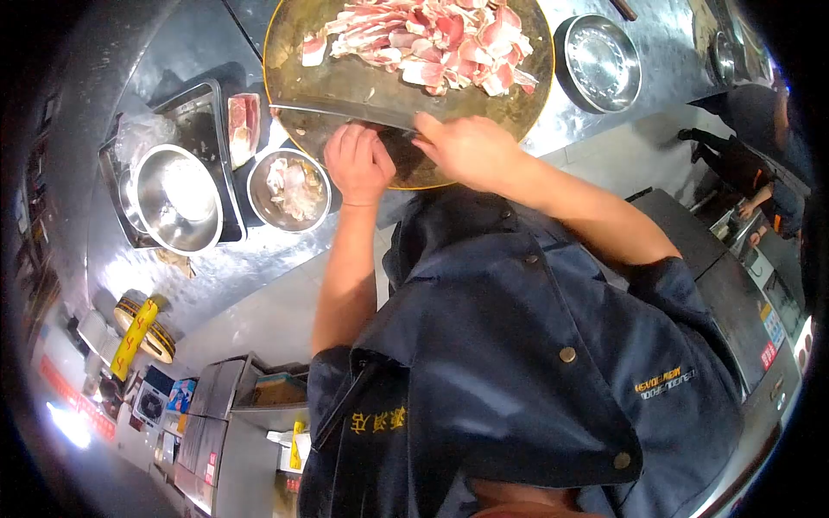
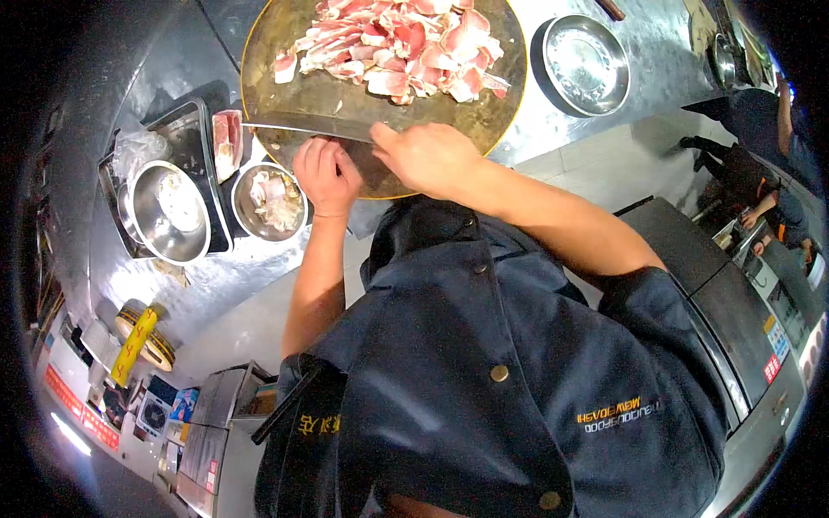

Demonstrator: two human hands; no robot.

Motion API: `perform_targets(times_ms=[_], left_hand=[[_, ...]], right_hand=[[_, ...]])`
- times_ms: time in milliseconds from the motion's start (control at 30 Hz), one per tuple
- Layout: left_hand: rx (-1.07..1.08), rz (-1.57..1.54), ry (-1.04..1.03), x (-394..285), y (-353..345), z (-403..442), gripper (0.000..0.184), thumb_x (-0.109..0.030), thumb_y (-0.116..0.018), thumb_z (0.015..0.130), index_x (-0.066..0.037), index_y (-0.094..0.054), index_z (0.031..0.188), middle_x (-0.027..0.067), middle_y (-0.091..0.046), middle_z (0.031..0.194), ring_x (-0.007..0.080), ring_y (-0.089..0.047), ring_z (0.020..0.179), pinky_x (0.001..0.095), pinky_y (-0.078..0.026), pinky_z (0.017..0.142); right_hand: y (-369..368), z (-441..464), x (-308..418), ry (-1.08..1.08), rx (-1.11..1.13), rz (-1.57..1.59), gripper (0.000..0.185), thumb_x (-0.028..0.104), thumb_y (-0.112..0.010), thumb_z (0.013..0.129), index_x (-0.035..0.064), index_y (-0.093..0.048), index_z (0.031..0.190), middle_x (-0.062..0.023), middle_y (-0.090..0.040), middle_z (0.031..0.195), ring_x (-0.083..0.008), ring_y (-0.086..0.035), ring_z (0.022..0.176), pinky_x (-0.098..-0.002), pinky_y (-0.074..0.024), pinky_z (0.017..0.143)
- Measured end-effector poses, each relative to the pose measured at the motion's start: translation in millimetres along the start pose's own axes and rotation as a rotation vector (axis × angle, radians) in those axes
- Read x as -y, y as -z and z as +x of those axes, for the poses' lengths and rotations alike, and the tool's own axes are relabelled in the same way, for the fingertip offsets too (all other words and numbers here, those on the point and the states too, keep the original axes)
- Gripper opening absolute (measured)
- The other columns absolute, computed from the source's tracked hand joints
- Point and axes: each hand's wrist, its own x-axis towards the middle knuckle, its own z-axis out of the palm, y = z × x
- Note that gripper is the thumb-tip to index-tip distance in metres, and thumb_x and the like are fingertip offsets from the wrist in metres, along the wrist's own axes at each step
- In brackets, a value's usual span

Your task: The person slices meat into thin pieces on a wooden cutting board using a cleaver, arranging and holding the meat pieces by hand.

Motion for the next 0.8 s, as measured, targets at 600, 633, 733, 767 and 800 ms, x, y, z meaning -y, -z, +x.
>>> perform_targets(times_ms=[600,633,733,767,800], left_hand=[[-0.032,0.033,0.021,6.0,-5.8,-7.3,0.022,-0.002,-0.063,0.084,0.000,-0.071,0.104,0.0211,-0.071,0.109,0.0443,-0.065,0.098,0.0513,-0.052,0.091],[-0.048,0.006,0.007,6.3,-5.4,-8.9,0.025,-0.002,-0.063,0.083,0.001,-0.071,0.106,0.0220,-0.071,0.109,0.0452,-0.065,0.098,0.0516,-0.052,0.091],[0.006,-0.003,0.046,5.7,-3.4,-8.8,0.019,-0.003,-0.061,0.085,-0.001,-0.070,0.102,0.0193,-0.071,0.108,0.0426,-0.065,0.099,0.0518,-0.051,0.092],[-0.007,-0.010,0.032,4.1,-3.3,-6.0,0.018,-0.003,-0.061,0.086,-0.002,-0.070,0.101,0.0184,-0.071,0.107,0.0418,-0.065,0.099,0.0518,-0.050,0.093],[-0.021,-0.008,0.045,2.0,-2.6,-4.7,0.012,-0.004,-0.061,0.088,-0.004,-0.069,0.097,0.0172,-0.072,0.107,0.0405,-0.066,0.099,0.0517,-0.050,0.093]], right_hand=[[67.3,-56.0,7.2,-0.075,0.133,0.090,0.027,0.032,-0.063,0.105,0.0075,-0.054,0.112,-0.0215,-0.067,0.068,-0.0456,-0.069,0.066,-0.0556,-0.0548,0.058],[67.8,-56.3,6.6,-0.074,0.119,0.096,0.027,0.032,-0.062,0.105,0.0077,-0.054,0.113,-0.0212,-0.067,0.067,-0.0454,-0.069,0.065,-0.0562,-0.0548,0.056],[21.2,-17.1,1.7,-0.035,0.061,0.058,0.026,0.029,-0.064,0.104,0.0070,-0.054,0.114,-0.0215,-0.067,0.067,-0.0457,-0.069,0.065,-0.0564,-0.0547,0.057],[4.4,-2.9,-0.9,0.011,0.013,0.009,0.026,0.027,-0.067,0.103,0.0060,-0.054,0.114,-0.0221,-0.066,0.068,-0.0462,-0.069,0.066,-0.0560,-0.0546,0.058],[2.4,-2.6,-1.4,0.013,0.010,0.013,0.026,0.027,-0.067,0.103,0.0060,-0.054,0.114,-0.0221,-0.066,0.068,-0.0462,-0.069,0.066,-0.0560,-0.0546,0.058]])
